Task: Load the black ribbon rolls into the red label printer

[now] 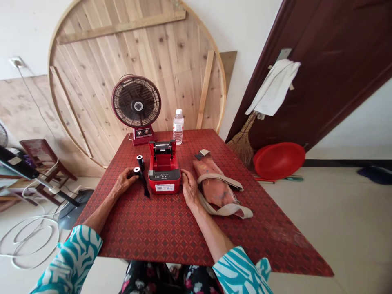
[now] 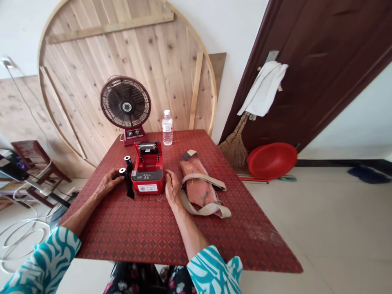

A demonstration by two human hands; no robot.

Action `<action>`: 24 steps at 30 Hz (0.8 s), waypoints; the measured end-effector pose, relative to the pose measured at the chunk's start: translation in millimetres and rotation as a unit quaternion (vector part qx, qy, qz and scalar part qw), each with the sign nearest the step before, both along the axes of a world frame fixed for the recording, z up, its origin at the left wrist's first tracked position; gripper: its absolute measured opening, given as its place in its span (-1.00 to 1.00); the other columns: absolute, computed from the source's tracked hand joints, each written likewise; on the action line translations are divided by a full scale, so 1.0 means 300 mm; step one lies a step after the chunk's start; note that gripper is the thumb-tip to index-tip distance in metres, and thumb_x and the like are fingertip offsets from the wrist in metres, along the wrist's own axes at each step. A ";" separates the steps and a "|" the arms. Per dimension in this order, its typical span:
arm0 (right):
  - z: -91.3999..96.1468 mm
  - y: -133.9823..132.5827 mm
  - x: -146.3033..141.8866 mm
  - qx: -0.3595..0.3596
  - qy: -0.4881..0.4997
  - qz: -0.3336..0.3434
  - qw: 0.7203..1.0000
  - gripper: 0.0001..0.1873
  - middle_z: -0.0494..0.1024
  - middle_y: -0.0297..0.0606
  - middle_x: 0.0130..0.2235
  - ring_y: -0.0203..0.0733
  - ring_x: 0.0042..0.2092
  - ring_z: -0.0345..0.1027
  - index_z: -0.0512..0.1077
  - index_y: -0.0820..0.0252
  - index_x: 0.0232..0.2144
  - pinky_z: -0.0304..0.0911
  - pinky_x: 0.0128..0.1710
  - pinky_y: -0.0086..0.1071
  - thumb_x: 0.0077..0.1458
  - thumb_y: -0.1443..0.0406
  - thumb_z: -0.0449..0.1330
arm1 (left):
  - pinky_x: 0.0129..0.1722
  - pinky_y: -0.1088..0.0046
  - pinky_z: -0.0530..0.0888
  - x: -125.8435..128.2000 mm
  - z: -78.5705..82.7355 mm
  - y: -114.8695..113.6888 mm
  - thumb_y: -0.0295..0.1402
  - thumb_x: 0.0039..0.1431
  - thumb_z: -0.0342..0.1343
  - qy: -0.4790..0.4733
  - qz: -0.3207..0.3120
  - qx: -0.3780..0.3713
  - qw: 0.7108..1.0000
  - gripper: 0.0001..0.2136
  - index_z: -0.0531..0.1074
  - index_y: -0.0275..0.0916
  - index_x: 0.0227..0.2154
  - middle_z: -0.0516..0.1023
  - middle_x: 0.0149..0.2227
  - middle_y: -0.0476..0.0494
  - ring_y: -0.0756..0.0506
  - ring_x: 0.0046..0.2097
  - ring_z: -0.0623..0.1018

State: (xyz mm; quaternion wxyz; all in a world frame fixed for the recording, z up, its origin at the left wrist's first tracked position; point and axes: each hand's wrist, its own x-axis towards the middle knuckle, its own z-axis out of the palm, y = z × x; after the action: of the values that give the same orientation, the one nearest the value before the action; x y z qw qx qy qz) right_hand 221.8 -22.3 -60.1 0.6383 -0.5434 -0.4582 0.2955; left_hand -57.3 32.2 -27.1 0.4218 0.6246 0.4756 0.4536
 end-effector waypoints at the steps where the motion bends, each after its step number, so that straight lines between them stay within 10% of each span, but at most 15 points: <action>1: 0.001 0.000 0.000 0.001 -0.004 0.001 1.000 -0.61 0.53 -0.17 -0.06 -0.06 0.00 0.37 0.45 0.15 -0.14 0.21 0.07 -0.16 0.11 0.11 -0.01 | -0.18 0.28 0.47 0.001 0.023 -0.010 -0.20 -0.14 0.30 -0.026 0.009 0.000 1.000 -0.59 0.42 -0.26 -0.22 0.59 -0.28 -0.14 -0.15 -0.24 0.57; 5: 0.003 0.004 0.001 0.005 -0.015 0.002 1.000 -0.61 0.54 -0.17 -0.08 -0.07 -0.01 0.38 0.45 0.16 -0.15 0.22 0.06 -0.17 0.11 0.12 -0.03 | -0.40 0.34 0.49 0.052 0.161 -0.036 -0.16 -0.12 0.29 -0.098 -0.027 -0.006 0.995 -0.54 0.41 -0.27 -0.16 0.60 -0.34 -0.14 -0.13 -0.40 0.56; 10: -0.001 0.008 0.002 0.012 -0.017 -0.001 1.000 -0.63 0.54 -0.18 -0.10 -0.08 -0.03 0.38 0.45 0.15 -0.16 0.23 0.05 -0.18 0.11 0.13 -0.03 | -0.21 0.32 0.50 0.207 0.308 0.007 -0.21 -0.07 0.27 0.066 -0.147 0.057 0.985 -0.55 0.49 -0.26 -0.08 0.62 -0.25 -0.17 -0.19 -0.23 0.58; 17: -0.009 0.014 0.003 0.042 -0.024 -0.002 0.999 -0.66 0.54 -0.22 -0.12 -0.12 -0.03 0.37 0.46 0.11 -0.18 0.22 0.05 -0.23 0.13 0.15 -0.02 | -0.18 0.39 0.45 0.317 0.322 0.100 -0.24 0.00 0.16 0.280 -0.197 0.115 0.932 -0.67 0.55 -0.16 -0.13 0.63 -0.24 -0.05 -0.18 -0.21 0.58; 24: 0.006 0.005 0.005 0.040 -0.032 0.007 0.999 -0.65 0.53 -0.19 -0.11 -0.10 -0.02 0.37 0.45 0.15 -0.16 0.22 0.05 -0.21 0.13 0.18 -0.04 | -0.18 0.39 0.43 0.324 0.323 0.115 -0.21 0.06 0.11 0.271 -0.250 0.094 0.925 -0.64 0.52 -0.20 -0.08 0.60 -0.25 -0.08 -0.17 -0.20 0.55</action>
State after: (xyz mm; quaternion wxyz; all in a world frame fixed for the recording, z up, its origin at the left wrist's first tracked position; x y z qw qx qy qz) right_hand 223.3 -20.6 -58.2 0.6423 -0.5234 -0.4935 0.2645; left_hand 39.8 66.9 69.7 0.3156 0.8592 0.3552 0.1896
